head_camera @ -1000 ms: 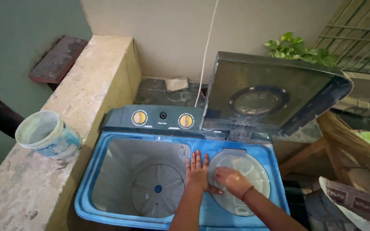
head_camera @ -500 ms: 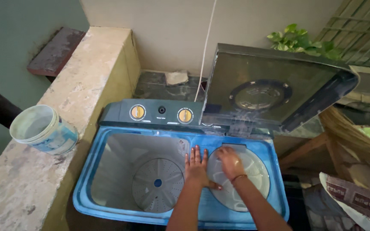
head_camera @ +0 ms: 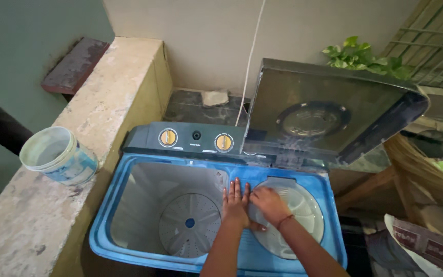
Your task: The person cleans the interior of a twin-tub washing machine by wiping the drum and spinning tub components using a small cloth.
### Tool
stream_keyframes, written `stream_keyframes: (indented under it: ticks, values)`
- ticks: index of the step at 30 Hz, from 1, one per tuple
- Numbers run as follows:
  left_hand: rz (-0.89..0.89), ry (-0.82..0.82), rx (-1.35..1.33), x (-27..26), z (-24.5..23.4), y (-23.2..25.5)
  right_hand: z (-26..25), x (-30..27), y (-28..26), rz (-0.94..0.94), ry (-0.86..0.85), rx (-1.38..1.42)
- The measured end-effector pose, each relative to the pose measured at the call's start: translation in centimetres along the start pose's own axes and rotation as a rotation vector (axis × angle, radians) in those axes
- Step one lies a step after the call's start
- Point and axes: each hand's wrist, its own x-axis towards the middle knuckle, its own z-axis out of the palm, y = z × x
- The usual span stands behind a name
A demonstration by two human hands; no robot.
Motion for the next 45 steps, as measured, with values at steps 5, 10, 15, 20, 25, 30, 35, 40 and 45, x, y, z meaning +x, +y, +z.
stream_keyframes:
  ticks: [5, 10, 15, 20, 25, 30, 35, 40, 45]
  values:
    - [-0.018, -0.009, -0.031, -0.1, -0.2, -0.1, 3.8, -1.3, 7.2, 0.297, -0.011, -0.226]
    - [0.021, 0.061, -0.065, 0.0, 0.6, -0.4, 1.3, -6.1, 10.8, 0.620, -0.176, -0.296]
    - [0.033, 0.058, -0.083, 0.4, 1.3, -0.7, -2.7, -10.5, 8.6, 0.689, 0.026, -0.238]
    - [0.054, 0.067, -0.081, 0.8, 1.8, -1.0, -5.2, -14.3, 3.1, 0.731, 0.106, -0.224]
    - [0.039, 0.099, -0.093, 0.6, 1.9, -1.0, -6.0, -16.5, -3.3, 0.838, -0.018, -0.236]
    - [0.022, 0.027, -0.067, 0.7, 1.0, -0.6, -6.0, -15.1, -9.0, 0.547, 0.132, -0.062]
    - [0.008, 0.008, -0.049, 0.6, 1.0, -0.5, -5.8, -11.0, -11.6, 0.280, 0.123, 0.075]
    - [-0.010, 0.012, -0.064, 0.6, 1.2, -0.5, -6.4, -11.6, -8.0, 0.194, 0.141, 0.080]
    - [0.026, 0.040, -0.081, 0.5, 1.5, -1.0, -6.1, -11.5, -2.2, 0.483, 0.222, -0.026]
